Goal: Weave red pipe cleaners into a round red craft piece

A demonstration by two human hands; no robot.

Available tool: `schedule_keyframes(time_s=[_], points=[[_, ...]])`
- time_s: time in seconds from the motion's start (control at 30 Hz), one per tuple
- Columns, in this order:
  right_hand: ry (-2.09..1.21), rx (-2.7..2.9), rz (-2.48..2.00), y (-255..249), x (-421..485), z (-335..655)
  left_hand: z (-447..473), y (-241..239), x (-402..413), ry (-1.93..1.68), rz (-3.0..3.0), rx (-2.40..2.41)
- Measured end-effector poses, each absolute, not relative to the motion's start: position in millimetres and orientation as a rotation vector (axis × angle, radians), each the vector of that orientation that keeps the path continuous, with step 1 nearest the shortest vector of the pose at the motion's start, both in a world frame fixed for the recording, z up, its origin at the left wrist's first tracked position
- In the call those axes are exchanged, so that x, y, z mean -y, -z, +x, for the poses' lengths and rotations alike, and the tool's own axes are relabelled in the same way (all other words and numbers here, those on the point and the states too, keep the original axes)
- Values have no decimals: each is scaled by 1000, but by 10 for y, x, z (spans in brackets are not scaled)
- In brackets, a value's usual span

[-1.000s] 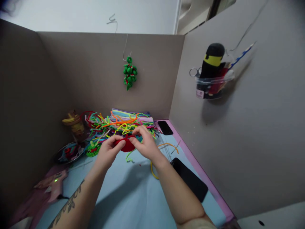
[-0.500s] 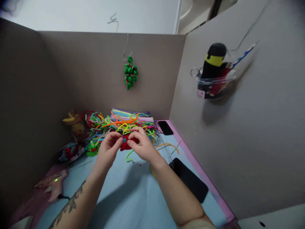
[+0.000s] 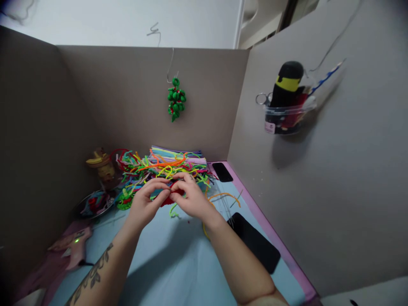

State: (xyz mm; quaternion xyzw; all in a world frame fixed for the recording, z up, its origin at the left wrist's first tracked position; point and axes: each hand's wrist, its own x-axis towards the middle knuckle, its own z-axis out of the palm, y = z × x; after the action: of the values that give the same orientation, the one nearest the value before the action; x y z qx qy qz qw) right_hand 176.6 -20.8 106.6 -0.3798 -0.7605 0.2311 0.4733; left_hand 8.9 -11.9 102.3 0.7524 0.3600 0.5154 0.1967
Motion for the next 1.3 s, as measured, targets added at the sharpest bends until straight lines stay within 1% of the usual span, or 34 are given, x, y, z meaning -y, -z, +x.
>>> schedule_keyframes(time_s=[0.23,0.43,0.57,0.7,1.0,1.2,1.3], points=[[-664,1850,-921,-1078,207,1776,60,-1022,92,-1362,2124,-960],[-746,1872,-896,-1090,208,1781,-4,-1011,66,-1473,2413,-870],[-787,1894,-895,-1080,200,1786,-34,-1006,58,-1416,2606,-848],[-776,1889,-908,-1076,202,1783,-19,-1009,62,-1438,2627,-882],[-561,1937,-978,-1055,223,1770,73,-1003,89,-1336,2372,-1040],[-600,1884,-946,-1073,217,1782,57,-962,33,-1295,1986,-925],[-635,1866,-948,-1090,229,1785,51,-938,20,-1342,1860,-869]])
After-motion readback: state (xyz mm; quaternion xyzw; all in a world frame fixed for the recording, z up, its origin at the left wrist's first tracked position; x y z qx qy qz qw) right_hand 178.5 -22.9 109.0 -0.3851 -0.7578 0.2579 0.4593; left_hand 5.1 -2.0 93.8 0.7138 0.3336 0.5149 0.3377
